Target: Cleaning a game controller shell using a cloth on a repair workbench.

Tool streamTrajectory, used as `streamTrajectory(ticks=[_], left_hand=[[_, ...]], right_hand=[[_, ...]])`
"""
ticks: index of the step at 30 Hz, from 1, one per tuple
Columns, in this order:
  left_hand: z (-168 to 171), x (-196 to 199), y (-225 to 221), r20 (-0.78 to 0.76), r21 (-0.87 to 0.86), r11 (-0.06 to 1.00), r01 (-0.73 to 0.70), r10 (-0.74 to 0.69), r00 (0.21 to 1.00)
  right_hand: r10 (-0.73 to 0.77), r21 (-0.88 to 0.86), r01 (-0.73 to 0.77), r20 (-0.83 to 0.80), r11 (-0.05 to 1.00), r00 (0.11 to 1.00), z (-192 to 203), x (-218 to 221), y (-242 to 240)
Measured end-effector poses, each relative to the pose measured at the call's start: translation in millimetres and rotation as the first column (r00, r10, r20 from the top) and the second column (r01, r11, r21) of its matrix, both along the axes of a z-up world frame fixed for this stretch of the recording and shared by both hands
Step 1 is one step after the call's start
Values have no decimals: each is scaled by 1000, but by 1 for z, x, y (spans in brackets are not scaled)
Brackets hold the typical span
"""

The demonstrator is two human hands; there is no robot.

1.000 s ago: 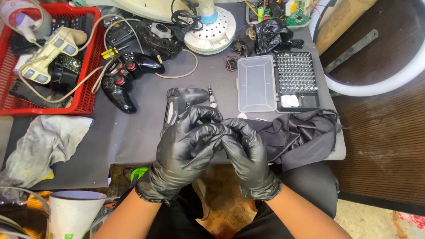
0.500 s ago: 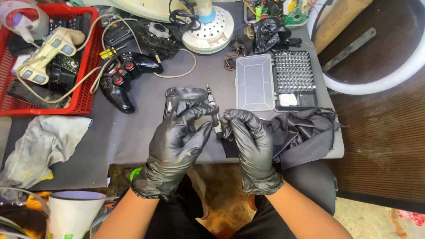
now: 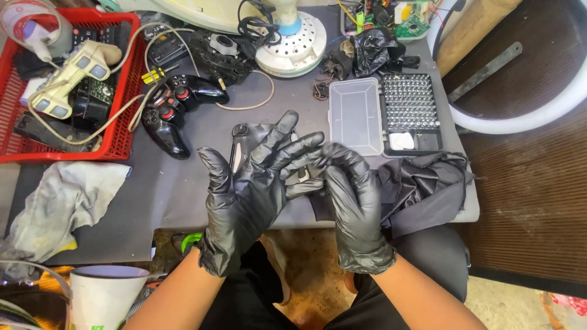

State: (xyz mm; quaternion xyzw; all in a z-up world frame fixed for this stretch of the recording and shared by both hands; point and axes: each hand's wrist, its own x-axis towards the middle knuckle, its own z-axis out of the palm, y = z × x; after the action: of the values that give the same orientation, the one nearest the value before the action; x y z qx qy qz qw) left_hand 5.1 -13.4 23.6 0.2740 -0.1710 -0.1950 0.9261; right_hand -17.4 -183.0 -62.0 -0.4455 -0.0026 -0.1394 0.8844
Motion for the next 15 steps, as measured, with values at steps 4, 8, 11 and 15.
streamTrajectory(ticks=[4,8,11,15], left_hand=[[13,-1,-1,-43,14,998,63,-63,997],[6,3,4,-73,-111,979,172,-181,981],[9,-1,-2,-154,-246,955,167,-209,966],[7,-4,-11,-140,-276,960,-34,-6,990]], right_hand=[[57,-251,-18,148,968,987,13,8,-5],[37,-237,-72,-151,969,988,30,13,-1],[-9,-299,-52,-199,953,980,42,11,2],[78,-256,-117,-156,960,985,6,14,-6]])
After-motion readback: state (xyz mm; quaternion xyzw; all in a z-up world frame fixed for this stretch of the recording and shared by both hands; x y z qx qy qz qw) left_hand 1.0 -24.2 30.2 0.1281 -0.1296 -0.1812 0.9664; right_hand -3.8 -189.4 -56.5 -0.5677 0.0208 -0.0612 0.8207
